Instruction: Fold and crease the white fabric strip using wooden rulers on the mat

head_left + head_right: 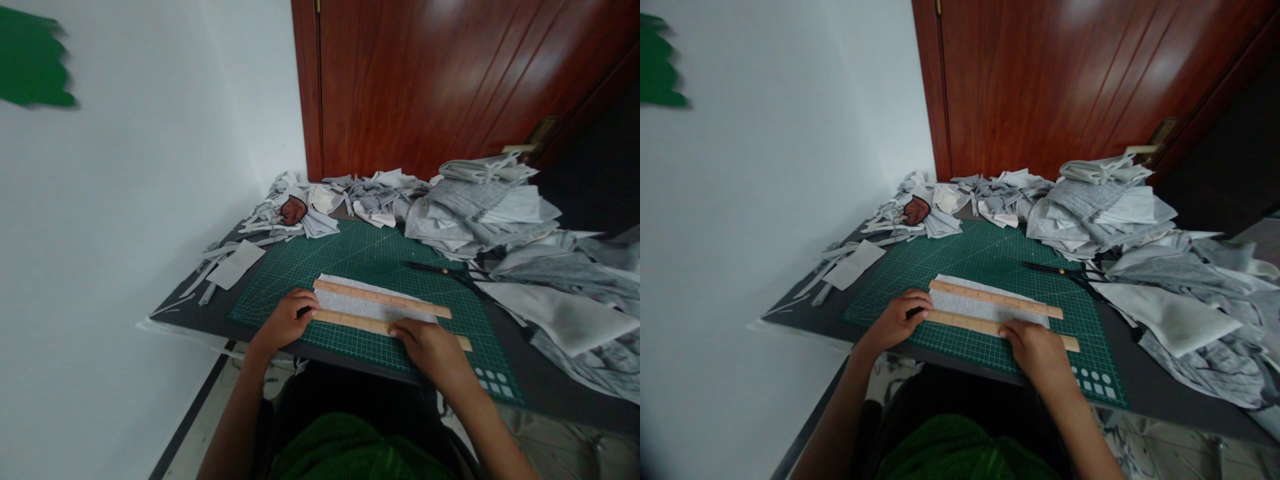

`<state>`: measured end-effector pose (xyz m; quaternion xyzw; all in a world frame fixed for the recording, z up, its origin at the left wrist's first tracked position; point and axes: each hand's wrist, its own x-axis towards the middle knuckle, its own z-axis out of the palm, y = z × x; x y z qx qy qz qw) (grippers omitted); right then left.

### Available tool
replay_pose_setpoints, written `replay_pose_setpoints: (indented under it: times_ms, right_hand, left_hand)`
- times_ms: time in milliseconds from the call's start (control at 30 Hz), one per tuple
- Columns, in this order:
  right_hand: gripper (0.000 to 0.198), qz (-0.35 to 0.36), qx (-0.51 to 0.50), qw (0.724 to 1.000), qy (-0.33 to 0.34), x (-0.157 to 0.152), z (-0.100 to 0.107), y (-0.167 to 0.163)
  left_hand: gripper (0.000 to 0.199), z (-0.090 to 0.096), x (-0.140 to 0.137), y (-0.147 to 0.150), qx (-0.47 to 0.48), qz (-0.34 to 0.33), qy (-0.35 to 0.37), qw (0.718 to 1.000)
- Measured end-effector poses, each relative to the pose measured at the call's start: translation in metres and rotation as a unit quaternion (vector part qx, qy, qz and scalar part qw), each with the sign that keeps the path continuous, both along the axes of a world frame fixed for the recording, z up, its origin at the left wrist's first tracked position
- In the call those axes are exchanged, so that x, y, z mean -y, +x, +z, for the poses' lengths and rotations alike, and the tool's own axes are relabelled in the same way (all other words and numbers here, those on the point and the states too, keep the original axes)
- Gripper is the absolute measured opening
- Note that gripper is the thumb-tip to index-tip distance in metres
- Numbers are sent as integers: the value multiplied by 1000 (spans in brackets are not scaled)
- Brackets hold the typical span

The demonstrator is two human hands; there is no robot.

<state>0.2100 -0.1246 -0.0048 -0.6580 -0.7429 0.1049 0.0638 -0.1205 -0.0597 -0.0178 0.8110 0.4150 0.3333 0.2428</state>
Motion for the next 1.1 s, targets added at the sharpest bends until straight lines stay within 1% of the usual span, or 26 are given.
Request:
replay_pose_setpoints:
  times_ms: [33, 133, 167, 400, 567, 767, 900, 1100]
  right_hand:
    - [28, 1, -5, 1000, 0, 0, 0, 0]
    - [28, 3, -15, 1000, 1, 1, 0, 1]
    - [28, 2, -14, 1000, 1, 2, 1, 0]
    - [28, -3, 8, 1000, 22, 4, 1, -1]
    - [28, 0, -7, 1000, 14, 3, -2, 2]
    - [28, -8, 0, 1000, 19, 3, -5, 2]
    - [28, -2, -11, 1000, 28, 2, -10, 5]
    - [27, 6, -36, 998, 59, 4, -14, 8]
  left_hand:
    - [17, 0, 1, -2, -5, -5, -12, 1000]
    - [33, 1, 3, -5, -20, -6, -31, 999]
    - [34, 0, 3, -6, -24, -3, -34, 999]
    - [25, 1, 2, -5, -36, 21, -25, 999]
    - [22, 1, 2, -7, -24, 21, -25, 999]
    - [3, -8, -1, -14, 22, 2, -30, 999]
    - [14, -8, -1, -14, 16, -1, -32, 999]
    - [14, 2, 1, -11, 14, 0, -41, 999]
